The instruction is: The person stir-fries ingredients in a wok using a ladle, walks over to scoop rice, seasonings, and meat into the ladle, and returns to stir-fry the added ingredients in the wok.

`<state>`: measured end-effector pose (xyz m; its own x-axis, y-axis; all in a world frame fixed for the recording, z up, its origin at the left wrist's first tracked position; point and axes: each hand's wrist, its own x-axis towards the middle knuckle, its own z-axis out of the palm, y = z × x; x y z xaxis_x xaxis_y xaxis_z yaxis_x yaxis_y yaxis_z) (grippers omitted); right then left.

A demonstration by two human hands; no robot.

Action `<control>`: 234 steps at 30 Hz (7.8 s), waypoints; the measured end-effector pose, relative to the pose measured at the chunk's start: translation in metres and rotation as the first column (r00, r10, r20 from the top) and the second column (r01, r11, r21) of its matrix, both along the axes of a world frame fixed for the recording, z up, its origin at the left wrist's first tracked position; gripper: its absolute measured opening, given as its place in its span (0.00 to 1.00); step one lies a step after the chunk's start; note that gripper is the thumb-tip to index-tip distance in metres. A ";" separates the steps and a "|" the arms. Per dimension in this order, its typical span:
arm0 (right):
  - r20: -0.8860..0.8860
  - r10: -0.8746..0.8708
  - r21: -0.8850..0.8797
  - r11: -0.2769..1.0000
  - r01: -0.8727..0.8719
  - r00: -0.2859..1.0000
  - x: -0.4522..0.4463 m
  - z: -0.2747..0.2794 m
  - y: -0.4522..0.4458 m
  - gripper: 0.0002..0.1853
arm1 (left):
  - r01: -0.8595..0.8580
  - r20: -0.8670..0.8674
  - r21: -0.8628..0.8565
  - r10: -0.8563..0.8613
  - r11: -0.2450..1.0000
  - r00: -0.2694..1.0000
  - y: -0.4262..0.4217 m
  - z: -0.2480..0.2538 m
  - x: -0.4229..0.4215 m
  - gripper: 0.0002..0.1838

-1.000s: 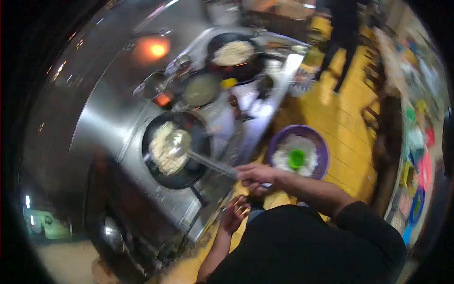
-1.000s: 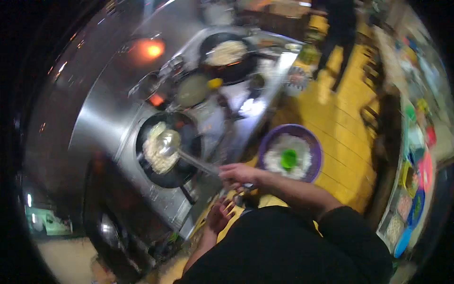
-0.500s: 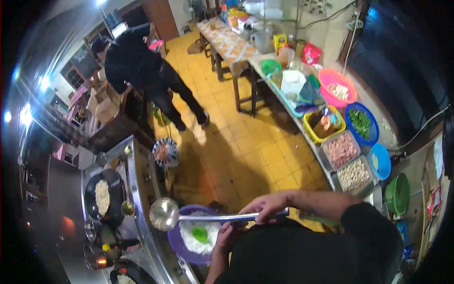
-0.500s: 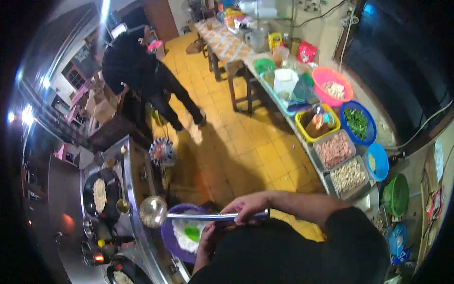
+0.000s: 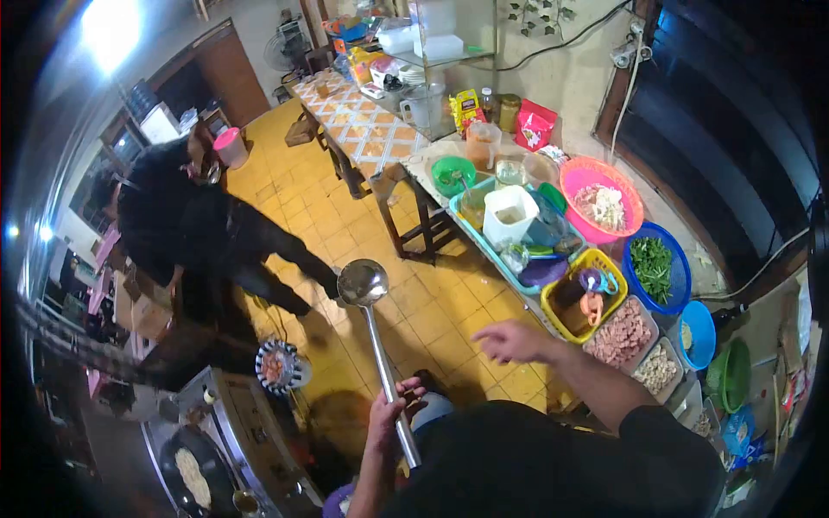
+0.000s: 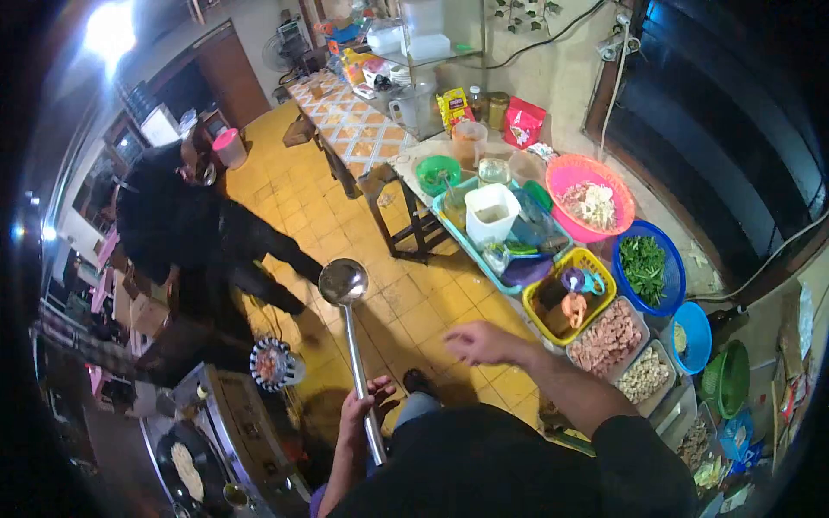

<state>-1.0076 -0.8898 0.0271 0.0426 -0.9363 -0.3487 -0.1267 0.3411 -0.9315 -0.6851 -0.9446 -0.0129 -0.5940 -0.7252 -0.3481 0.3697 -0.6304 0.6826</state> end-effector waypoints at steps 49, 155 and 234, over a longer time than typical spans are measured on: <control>-0.795 -0.481 -0.378 0.870 0.318 0.371 -0.449 -0.038 -0.478 0.19 | 0.588 0.079 0.067 -0.591 0.806 0.803 -0.418 0.047 -0.296 0.20; -0.876 0.406 0.106 -0.369 -0.923 -0.262 0.915 -0.055 0.428 0.37 | -0.959 0.272 0.169 0.946 -0.228 -0.177 0.790 -0.116 0.596 0.23; -0.965 0.172 -0.025 -0.811 -0.585 -0.197 0.948 -0.087 0.264 0.36 | -0.845 -0.156 0.534 0.984 0.008 -0.090 0.708 -0.054 0.658 0.07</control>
<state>-0.0597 -0.6255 -0.0596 0.8135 0.5713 -0.1085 0.5583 -0.8195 -0.1289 -0.0273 -0.2362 -0.0667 0.4833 -0.6525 -0.5837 0.8590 0.4820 0.1724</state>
